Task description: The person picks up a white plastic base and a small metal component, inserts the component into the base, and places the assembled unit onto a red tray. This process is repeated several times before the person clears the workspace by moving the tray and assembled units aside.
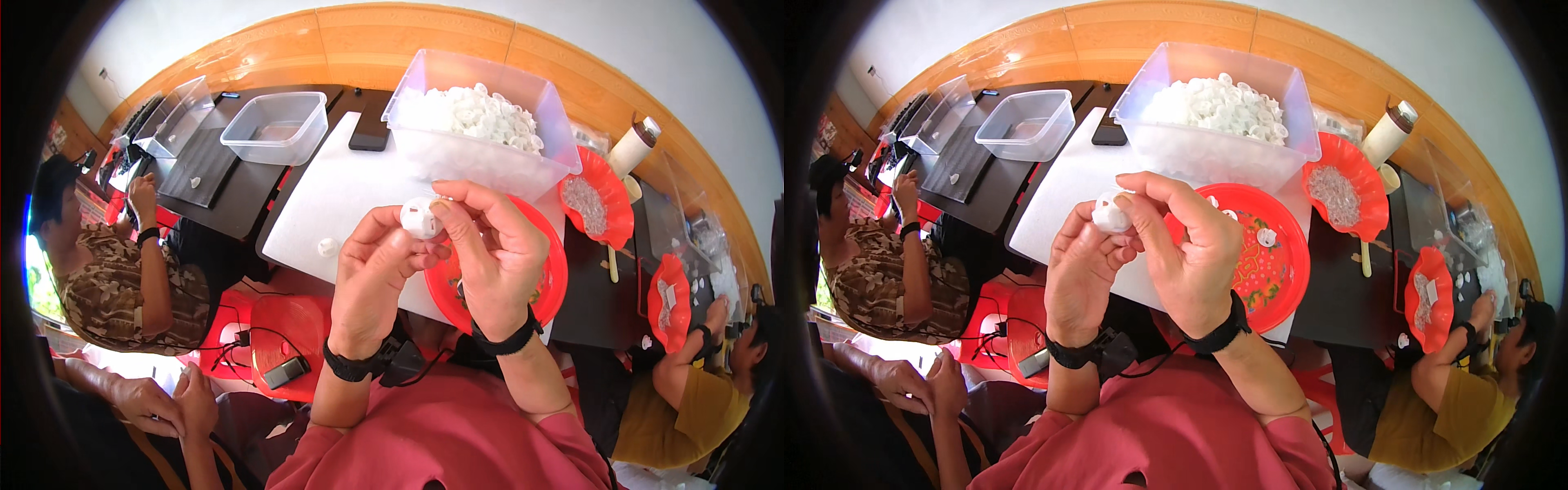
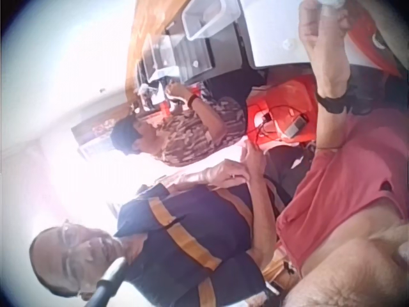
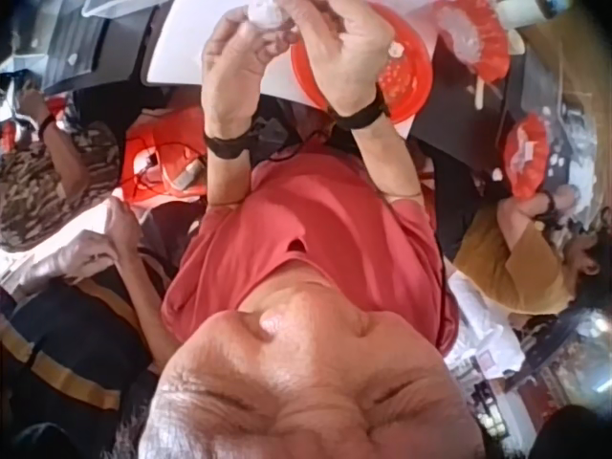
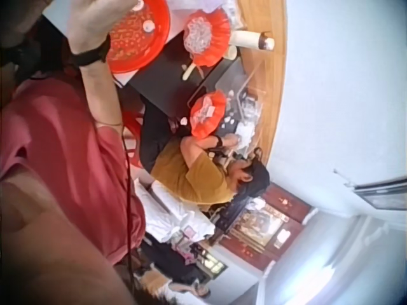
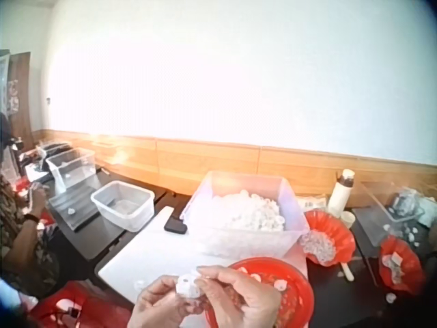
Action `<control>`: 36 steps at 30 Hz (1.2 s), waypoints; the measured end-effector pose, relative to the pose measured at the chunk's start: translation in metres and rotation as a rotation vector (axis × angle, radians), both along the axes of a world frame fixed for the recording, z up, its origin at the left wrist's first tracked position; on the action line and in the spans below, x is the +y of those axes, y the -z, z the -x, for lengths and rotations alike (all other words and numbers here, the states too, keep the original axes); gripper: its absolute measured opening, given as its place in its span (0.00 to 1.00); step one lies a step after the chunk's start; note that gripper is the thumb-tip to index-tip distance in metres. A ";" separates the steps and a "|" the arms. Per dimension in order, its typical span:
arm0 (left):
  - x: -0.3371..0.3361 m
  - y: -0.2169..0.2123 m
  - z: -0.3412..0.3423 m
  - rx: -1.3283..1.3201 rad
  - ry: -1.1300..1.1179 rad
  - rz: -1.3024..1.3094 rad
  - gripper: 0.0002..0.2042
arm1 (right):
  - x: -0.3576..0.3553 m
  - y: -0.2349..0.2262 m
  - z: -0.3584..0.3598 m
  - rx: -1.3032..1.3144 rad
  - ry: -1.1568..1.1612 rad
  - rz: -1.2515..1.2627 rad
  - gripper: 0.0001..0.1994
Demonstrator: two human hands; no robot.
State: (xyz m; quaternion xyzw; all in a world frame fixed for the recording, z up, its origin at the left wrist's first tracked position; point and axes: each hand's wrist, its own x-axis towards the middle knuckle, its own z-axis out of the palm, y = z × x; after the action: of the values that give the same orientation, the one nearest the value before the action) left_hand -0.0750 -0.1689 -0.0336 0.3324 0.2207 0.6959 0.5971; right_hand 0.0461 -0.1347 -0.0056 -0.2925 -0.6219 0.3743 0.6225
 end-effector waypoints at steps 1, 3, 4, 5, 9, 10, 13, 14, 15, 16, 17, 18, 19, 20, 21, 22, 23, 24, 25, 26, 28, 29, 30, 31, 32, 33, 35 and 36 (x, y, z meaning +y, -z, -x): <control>0.000 0.000 0.000 -0.047 0.006 0.002 0.12 | 0.000 0.001 0.000 -0.001 0.002 0.003 0.08; -0.001 0.002 0.001 -0.004 -0.010 0.002 0.12 | 0.001 0.002 0.002 0.041 -0.030 0.016 0.07; -0.001 0.002 0.002 0.040 -0.027 -0.002 0.12 | 0.001 0.004 0.002 0.041 -0.029 0.018 0.07; 0.000 0.003 0.002 0.040 -0.026 0.001 0.12 | 0.003 0.006 0.000 0.064 -0.040 0.057 0.07; -0.001 0.006 0.003 0.143 -0.157 0.021 0.13 | 0.004 0.011 -0.004 0.199 -0.061 0.157 0.07; -0.001 0.006 0.004 0.160 -0.182 0.013 0.13 | 0.004 0.012 -0.005 0.198 -0.064 0.160 0.07; -0.003 0.003 0.004 0.206 -0.238 0.019 0.13 | 0.002 0.012 -0.006 0.216 -0.107 0.168 0.07; -0.004 0.002 0.003 0.206 -0.237 0.019 0.13 | 0.000 0.010 -0.006 0.197 -0.101 0.158 0.07; -0.003 0.003 0.004 0.217 -0.240 0.023 0.13 | 0.001 0.010 -0.006 0.178 -0.097 0.147 0.07; -0.003 0.003 0.004 0.229 -0.244 0.027 0.13 | 0.001 0.009 -0.005 0.178 -0.096 0.144 0.07; -0.003 0.004 0.004 0.228 -0.243 0.025 0.13 | 0.000 0.010 -0.005 0.169 -0.102 0.146 0.07; -0.004 0.003 0.004 0.194 -0.212 0.025 0.12 | -0.001 0.008 -0.004 0.161 -0.109 0.144 0.07; -0.005 0.002 0.005 0.160 -0.180 0.025 0.12 | -0.002 0.006 -0.002 0.162 -0.110 0.139 0.07; -0.006 0.000 0.006 0.160 -0.180 0.020 0.12 | -0.003 0.005 -0.001 0.168 -0.132 0.159 0.07; -0.007 -0.001 0.005 0.119 -0.134 0.023 0.12 | -0.003 0.005 0.000 0.173 -0.151 0.183 0.07; -0.007 -0.002 0.005 0.078 -0.088 0.026 0.11 | -0.002 0.005 -0.001 0.173 -0.148 0.182 0.07; -0.006 -0.002 0.005 0.077 -0.085 0.026 0.11 | -0.001 0.007 -0.001 0.136 -0.116 0.149 0.07; -0.005 -0.001 0.005 0.059 -0.066 0.030 0.11 | 0.000 0.008 -0.001 0.101 -0.086 0.118 0.07; -0.004 -0.001 0.005 0.041 -0.046 0.034 0.11 | 0.000 0.007 -0.001 0.100 -0.086 0.119 0.07; -0.004 0.000 0.005 0.040 -0.046 0.035 0.11 | 0.000 0.006 -0.002 0.036 -0.036 0.069 0.07; -0.003 0.001 0.005 0.040 -0.061 0.007 0.11 | 0.000 0.004 -0.002 -0.029 0.015 0.019 0.06; -0.003 0.001 0.004 0.040 -0.061 0.008 0.11 | -0.001 0.003 -0.002 -0.065 0.040 -0.022 0.06; -0.004 0.001 0.004 0.059 -0.081 0.002 0.11 | -0.001 0.002 -0.002 -0.100 0.066 -0.064 0.06; -0.006 0.000 0.004 0.078 -0.101 -0.004 0.12 | -0.002 0.001 -0.002 -0.100 0.065 -0.064 0.06; -0.007 -0.001 0.003 0.078 -0.102 -0.004 0.12 | -0.003 0.000 -0.002 -0.116 0.073 -0.080 0.06; -0.008 -0.001 0.003 0.125 -0.133 0.001 0.12 | -0.003 -0.001 -0.002 -0.133 0.081 -0.097 0.06; -0.009 -0.002 0.003 0.172 -0.167 0.006 0.12 | -0.005 -0.002 -0.002 -0.126 0.080 -0.102 0.06; -0.010 -0.001 0.003 0.211 -0.198 -0.003 0.11 | -0.005 -0.002 -0.002 -0.119 0.081 -0.105 0.06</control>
State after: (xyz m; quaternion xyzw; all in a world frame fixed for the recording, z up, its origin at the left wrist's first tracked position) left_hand -0.0778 -0.1789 -0.0325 0.3811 0.3130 0.7128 0.4988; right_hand 0.0477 -0.1396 -0.0038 -0.3061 -0.6641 0.2978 0.6137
